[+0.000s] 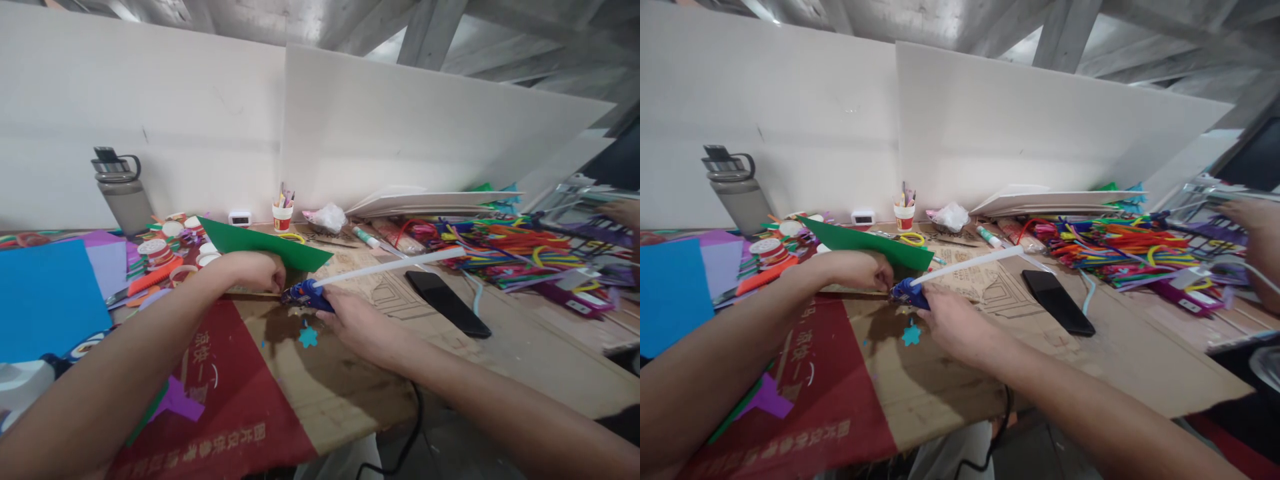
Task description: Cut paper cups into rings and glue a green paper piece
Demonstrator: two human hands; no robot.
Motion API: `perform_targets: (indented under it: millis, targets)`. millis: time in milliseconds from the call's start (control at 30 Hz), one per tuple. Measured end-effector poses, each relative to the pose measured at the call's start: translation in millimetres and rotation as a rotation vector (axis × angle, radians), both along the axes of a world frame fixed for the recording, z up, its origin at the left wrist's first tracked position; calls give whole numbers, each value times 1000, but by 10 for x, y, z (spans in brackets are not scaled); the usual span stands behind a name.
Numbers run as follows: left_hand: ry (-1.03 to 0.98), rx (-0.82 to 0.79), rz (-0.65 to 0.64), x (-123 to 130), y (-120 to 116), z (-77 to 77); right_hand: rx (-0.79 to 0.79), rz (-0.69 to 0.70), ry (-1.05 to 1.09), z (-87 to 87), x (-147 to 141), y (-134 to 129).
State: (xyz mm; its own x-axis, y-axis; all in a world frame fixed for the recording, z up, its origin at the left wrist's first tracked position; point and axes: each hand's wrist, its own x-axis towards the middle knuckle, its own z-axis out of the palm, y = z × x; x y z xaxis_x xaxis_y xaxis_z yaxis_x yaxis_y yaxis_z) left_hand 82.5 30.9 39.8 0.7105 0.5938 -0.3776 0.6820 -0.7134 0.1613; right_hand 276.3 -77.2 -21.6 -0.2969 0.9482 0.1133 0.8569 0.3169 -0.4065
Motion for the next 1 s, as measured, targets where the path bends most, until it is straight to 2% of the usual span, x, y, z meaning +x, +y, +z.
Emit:
perform_targets:
  millis: [167, 300, 400, 533, 767, 1000]
  targets:
    - [-574, 24, -146, 133, -184, 119, 29, 15, 45, -19, -1, 18]
    - [-754, -125, -326, 225, -318, 146, 94, 81, 72, -88, 19, 58]
    - [-832, -169, -340, 244, -294, 80, 150, 140, 76, -111, 25, 58]
    - [-903, -149, -309, 239, -232, 13, 98, 96, 31, -56, -13, 33]
    - [-913, -116, -282, 228, -235, 39, 80, 97, 24, -48, -48, 55]
    - [-716, -113, -319, 201, -307, 117, 22, 77, 19, -50, -59, 55]
